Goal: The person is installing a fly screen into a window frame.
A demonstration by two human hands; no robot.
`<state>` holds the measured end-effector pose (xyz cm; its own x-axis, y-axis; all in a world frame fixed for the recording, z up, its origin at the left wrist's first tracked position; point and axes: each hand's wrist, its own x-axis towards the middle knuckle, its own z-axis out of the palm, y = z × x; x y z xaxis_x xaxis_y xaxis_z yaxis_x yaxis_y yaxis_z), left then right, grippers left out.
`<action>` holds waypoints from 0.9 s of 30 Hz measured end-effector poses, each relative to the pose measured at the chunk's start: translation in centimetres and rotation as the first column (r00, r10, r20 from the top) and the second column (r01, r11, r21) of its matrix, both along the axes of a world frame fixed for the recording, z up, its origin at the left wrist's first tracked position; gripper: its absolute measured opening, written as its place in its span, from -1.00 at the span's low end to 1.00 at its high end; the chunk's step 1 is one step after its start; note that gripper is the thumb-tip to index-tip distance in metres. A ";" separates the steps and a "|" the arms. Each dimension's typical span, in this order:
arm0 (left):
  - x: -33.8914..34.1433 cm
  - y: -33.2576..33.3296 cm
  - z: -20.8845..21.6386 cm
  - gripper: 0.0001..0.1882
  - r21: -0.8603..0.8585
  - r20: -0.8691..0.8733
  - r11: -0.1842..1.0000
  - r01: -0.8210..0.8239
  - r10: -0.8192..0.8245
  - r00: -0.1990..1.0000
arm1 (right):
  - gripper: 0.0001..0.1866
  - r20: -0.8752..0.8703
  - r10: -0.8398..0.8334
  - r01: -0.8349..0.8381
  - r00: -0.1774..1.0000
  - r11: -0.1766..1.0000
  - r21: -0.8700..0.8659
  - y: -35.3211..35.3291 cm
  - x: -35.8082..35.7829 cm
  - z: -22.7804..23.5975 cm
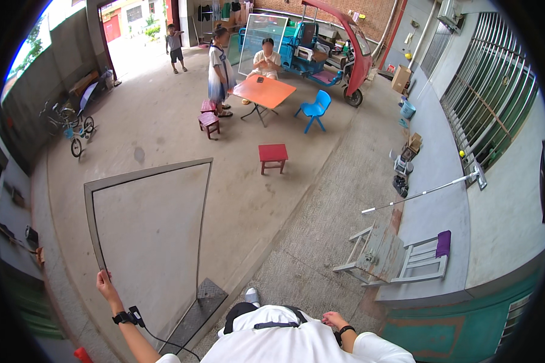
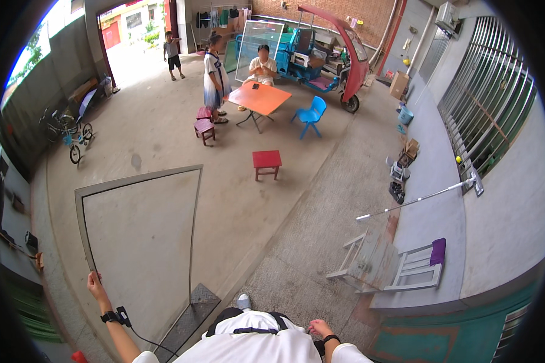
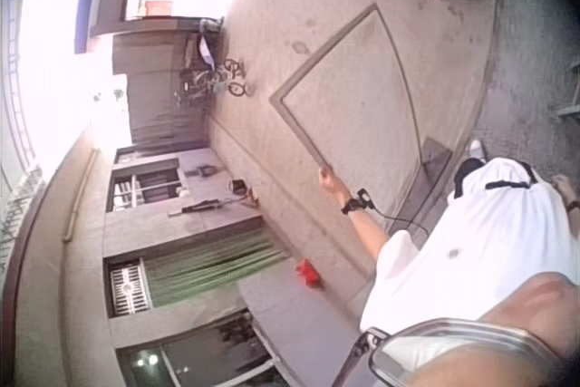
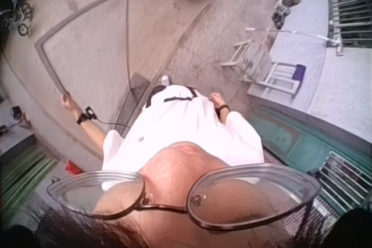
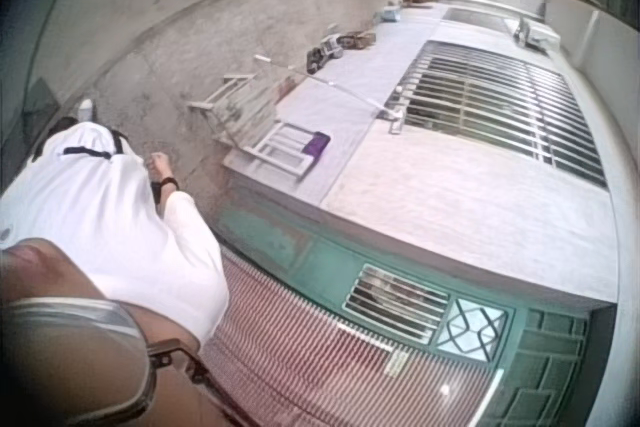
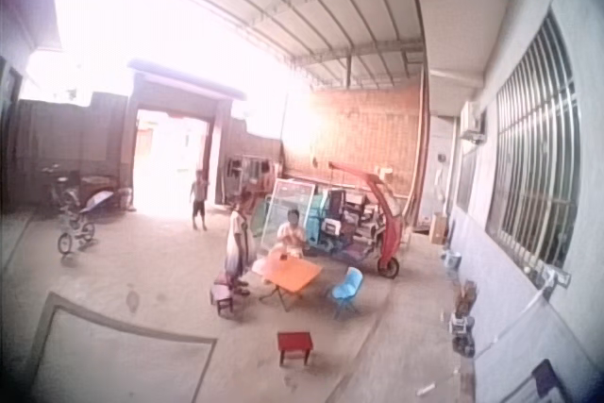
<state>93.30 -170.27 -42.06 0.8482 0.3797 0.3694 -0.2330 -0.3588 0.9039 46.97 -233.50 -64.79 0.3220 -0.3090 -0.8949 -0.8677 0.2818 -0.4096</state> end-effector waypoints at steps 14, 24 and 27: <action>-2.6 4.8 -0.7 -0.69 -0.090 0.000 0.995 -0.037 0.037 0.999 | -0.79 0.011 0.088 -0.088 0.996 0.996 -0.010 -0.2 1.4 -0.5; -3.3 7.7 -2.0 -0.69 -0.167 -0.001 0.981 -0.097 0.098 0.995 | -0.77 0.006 0.122 -0.122 0.993 0.992 -0.033 -0.2 3.9 -0.3; -4.8 12.6 -4.6 -0.70 -0.198 0.007 0.974 -0.113 0.116 0.993 | -0.77 0.006 0.149 -0.149 0.989 0.989 -0.018 -0.3 5.1 -0.1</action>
<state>88.53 -157.64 -46.69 0.7887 0.5407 0.2928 -0.2180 -0.1993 0.9554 52.09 -233.80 -64.84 0.3725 -0.2723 -0.8872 -0.8963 0.1421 -0.4200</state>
